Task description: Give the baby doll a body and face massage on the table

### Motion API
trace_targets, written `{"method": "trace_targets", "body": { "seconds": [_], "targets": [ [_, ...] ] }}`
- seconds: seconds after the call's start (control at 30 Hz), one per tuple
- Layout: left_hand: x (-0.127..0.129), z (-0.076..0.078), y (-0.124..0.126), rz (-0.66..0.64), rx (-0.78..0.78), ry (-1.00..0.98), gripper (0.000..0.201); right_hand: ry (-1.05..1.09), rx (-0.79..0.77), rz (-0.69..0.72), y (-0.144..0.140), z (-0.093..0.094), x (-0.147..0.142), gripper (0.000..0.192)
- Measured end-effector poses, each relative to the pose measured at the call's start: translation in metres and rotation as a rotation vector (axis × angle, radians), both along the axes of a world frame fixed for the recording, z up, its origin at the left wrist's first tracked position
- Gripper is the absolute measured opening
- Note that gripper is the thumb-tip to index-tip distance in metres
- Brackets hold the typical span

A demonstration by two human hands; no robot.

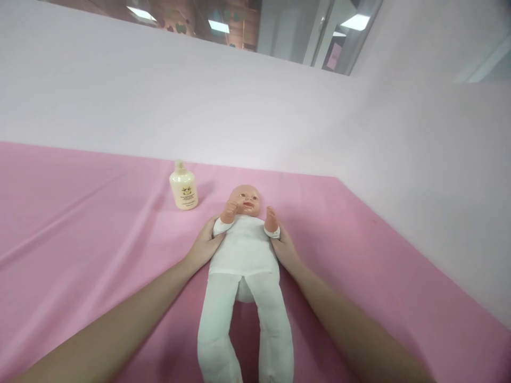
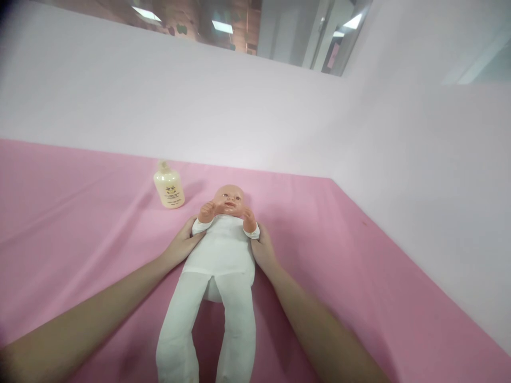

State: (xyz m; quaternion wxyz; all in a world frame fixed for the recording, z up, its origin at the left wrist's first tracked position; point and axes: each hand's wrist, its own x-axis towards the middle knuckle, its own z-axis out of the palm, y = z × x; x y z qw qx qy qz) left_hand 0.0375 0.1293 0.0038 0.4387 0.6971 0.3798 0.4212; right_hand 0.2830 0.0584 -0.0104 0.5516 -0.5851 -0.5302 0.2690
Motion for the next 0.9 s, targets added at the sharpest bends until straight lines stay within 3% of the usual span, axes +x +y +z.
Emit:
{"method": "trace_targets", "body": {
  "seconds": [0.9],
  "targets": [
    [0.0002, 0.0027, -0.0015, -0.005, 0.003, 0.016, 0.047, 0.005, -0.014, 0.011, -0.0024, 0.0075, -0.0029, 0.045]
  ]
}}
